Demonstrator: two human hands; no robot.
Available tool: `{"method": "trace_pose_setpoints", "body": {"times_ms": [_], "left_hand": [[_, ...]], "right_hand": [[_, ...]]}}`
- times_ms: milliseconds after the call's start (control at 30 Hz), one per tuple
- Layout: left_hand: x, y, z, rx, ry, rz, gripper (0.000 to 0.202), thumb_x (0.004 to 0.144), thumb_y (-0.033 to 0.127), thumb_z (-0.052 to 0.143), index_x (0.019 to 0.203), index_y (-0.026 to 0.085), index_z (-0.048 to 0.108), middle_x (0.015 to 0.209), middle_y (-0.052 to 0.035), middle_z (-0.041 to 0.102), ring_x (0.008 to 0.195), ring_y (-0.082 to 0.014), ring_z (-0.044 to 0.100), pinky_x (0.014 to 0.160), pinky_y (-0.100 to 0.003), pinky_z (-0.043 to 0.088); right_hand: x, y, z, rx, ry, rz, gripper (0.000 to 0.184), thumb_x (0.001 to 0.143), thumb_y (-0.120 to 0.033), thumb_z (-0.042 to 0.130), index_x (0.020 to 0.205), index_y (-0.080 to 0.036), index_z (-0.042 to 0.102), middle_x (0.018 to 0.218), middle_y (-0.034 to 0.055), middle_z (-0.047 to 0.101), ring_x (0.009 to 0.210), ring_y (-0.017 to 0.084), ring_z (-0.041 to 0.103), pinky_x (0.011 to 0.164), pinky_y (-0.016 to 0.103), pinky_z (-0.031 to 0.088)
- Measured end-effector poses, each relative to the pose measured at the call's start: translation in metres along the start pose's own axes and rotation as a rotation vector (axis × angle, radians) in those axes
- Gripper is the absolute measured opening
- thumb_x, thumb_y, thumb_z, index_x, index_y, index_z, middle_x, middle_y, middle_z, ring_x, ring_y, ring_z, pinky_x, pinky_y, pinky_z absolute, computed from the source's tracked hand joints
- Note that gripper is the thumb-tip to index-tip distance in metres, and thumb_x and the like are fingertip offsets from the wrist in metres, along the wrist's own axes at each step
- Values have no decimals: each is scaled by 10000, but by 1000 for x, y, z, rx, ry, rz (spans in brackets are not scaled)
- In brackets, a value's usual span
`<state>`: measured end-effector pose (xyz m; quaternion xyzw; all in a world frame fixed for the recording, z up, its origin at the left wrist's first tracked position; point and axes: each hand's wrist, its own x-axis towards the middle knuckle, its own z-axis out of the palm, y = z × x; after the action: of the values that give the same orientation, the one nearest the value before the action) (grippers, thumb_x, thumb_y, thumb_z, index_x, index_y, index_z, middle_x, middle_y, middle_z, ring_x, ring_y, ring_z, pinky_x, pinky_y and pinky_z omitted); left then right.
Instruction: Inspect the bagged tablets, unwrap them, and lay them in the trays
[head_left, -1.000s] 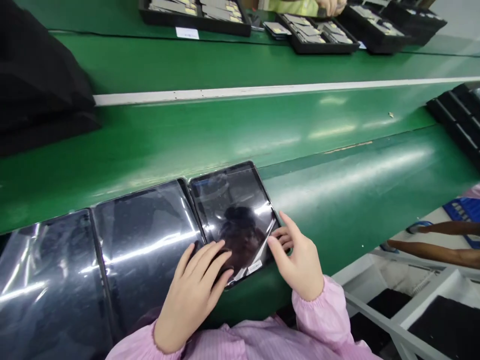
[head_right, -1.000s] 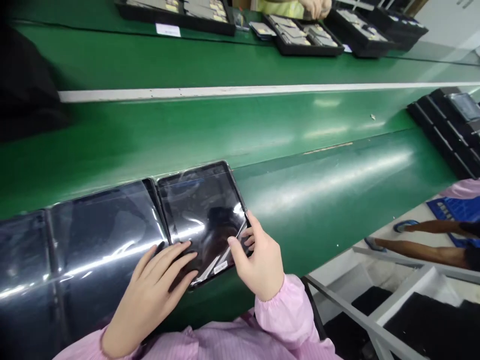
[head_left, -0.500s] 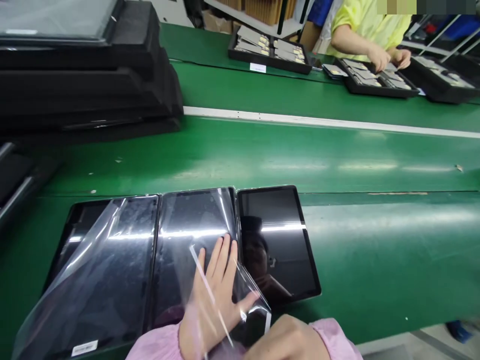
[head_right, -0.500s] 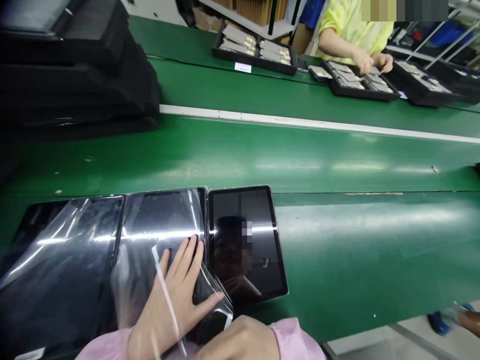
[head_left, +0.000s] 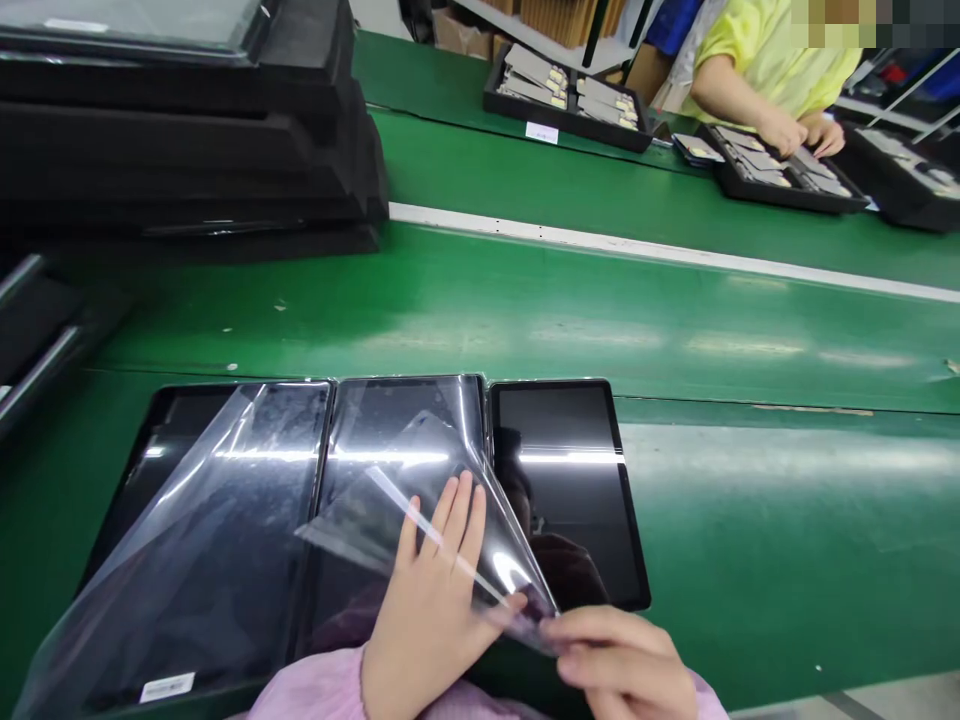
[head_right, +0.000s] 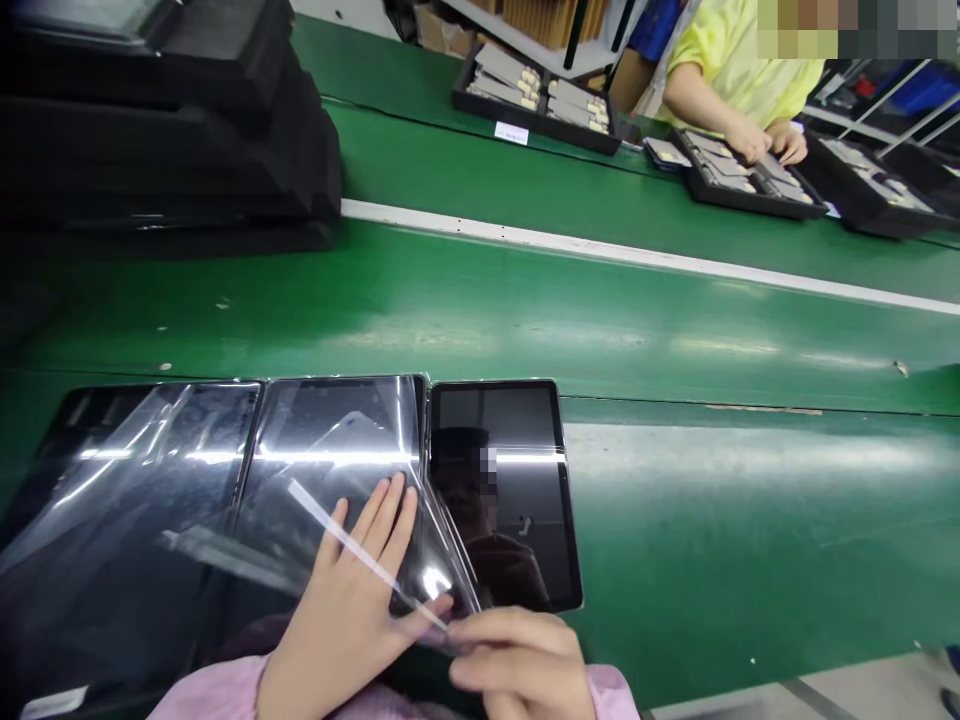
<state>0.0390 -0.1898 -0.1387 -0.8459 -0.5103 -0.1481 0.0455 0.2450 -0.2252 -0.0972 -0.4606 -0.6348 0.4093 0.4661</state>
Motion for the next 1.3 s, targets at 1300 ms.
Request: {"method": "trace_pose_setpoints", "body": {"times_ms": [1300], "left_hand": [[12,6,3,-238,-171,-78,807,900,591,523,1505,63,441,1580,-265,381,1472,-413,380,1171,-642,313]], "right_hand": [[17,27,-20,-179,666,435,555,599,-578,768,950,-148,744,834,131,788,792,305,753,732,420,605]]}}
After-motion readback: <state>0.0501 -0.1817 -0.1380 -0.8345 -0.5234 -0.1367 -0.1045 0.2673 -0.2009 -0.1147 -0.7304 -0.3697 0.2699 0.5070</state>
